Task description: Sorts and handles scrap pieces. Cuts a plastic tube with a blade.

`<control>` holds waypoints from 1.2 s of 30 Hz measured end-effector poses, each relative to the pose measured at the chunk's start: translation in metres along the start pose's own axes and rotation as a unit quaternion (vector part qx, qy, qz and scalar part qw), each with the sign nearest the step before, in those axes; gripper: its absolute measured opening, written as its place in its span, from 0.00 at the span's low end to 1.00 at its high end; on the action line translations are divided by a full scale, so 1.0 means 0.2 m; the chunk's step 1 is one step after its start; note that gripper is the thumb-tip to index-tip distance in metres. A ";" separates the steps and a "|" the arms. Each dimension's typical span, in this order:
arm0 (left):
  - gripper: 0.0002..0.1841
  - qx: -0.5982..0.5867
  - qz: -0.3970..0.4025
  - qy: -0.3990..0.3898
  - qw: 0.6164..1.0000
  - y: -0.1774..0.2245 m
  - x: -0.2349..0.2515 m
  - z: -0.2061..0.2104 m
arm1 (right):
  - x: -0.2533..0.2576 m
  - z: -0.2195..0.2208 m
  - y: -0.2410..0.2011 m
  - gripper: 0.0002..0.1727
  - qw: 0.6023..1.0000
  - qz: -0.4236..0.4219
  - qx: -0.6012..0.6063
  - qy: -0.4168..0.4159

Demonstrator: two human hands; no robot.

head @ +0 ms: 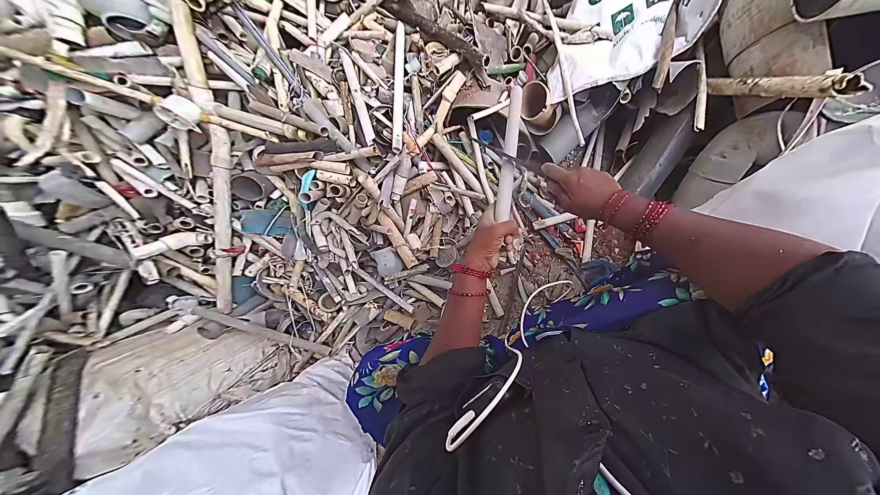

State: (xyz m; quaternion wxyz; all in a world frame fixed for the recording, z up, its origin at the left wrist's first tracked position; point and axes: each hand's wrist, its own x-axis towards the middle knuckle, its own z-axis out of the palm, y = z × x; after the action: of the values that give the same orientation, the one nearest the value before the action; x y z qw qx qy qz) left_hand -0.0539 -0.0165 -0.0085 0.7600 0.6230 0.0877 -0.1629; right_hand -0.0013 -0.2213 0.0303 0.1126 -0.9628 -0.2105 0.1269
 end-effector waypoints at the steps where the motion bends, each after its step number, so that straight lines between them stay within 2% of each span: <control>1: 0.29 0.012 -0.003 -0.005 1.000 0.00 -0.01 0.01 | 0.01 -0.01 0.04 0.26 1.000 0.017 0.002 0.005; 2: 0.28 0.034 -0.005 -0.009 0.999 0.00 -0.02 0.01 | 0.00 0.00 0.06 0.26 1.000 0.004 0.003 0.015; 4: 0.26 0.095 0.007 -0.003 0.995 -0.01 -0.01 0.01 | -0.04 0.04 0.03 0.26 0.997 -0.073 0.007 0.028; 6: 0.30 0.169 0.029 0.011 0.985 -0.02 0.01 -0.01 | -0.06 0.07 -0.04 0.25 0.990 -0.137 -0.015 0.030; 7: 0.30 0.203 0.042 0.018 0.978 -0.03 0.02 -0.02 | -0.05 0.07 -0.05 0.26 0.990 -0.132 -0.031 0.030; 10: 0.24 0.263 0.080 0.027 0.961 0.00 0.00 -0.03 | 0.02 -0.03 0.07 0.27 0.998 0.004 -0.020 0.054; 12: 0.25 0.297 0.079 0.015 0.951 0.03 -0.02 -0.03 | 0.05 -0.15 0.22 0.27 0.990 0.103 0.014 0.095; 15: 0.28 0.353 0.085 0.000 0.932 0.01 -0.01 -0.04 | 0.03 -0.25 0.38 0.26 0.977 0.154 0.051 0.137; 17: 0.31 0.367 0.095 0.008 0.925 -0.01 0.00 -0.05 | 0.02 -0.24 0.37 0.26 0.982 0.106 0.072 0.142; 20: 0.33 0.397 0.112 0.045 0.910 0.01 0.01 -0.08 | 0.00 -0.17 0.25 0.26 0.993 -0.021 0.027 0.109; 22: 0.33 0.411 0.122 0.067 0.901 0.03 0.00 -0.09 | 0.02 -0.17 0.21 0.26 0.993 -0.024 -0.019 0.115; 27: 0.34 0.433 0.138 0.074 0.888 0.02 -0.02 -0.07 | 0.04 -0.28 0.37 0.26 0.979 0.113 0.012 0.168; 29: 0.34 0.411 0.157 0.068 0.895 -0.01 -0.02 -0.08 | 0.03 -0.26 0.36 0.26 0.981 0.086 0.041 0.169; 33: 0.32 0.342 0.155 0.066 0.924 -0.01 0.00 -0.12 | 0.04 -0.15 0.23 0.26 0.988 -0.083 -0.002 0.131; 34: 0.32 0.330 0.145 0.062 0.931 0.00 -0.01 -0.12 | 0.04 -0.16 0.21 0.26 0.988 -0.084 -0.026 0.131; 36: 0.32 0.313 0.132 0.049 0.939 0.01 -0.02 -0.13 | 0.05 -0.20 0.24 0.26 0.988 -0.025 -0.030 0.148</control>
State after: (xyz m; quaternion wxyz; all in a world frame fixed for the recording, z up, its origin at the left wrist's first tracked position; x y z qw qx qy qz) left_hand -0.0558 0.0094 -0.0111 0.5365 0.8423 -0.0139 -0.0495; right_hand 0.0368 -0.2663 0.0528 0.1163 -0.9683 -0.2195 -0.0260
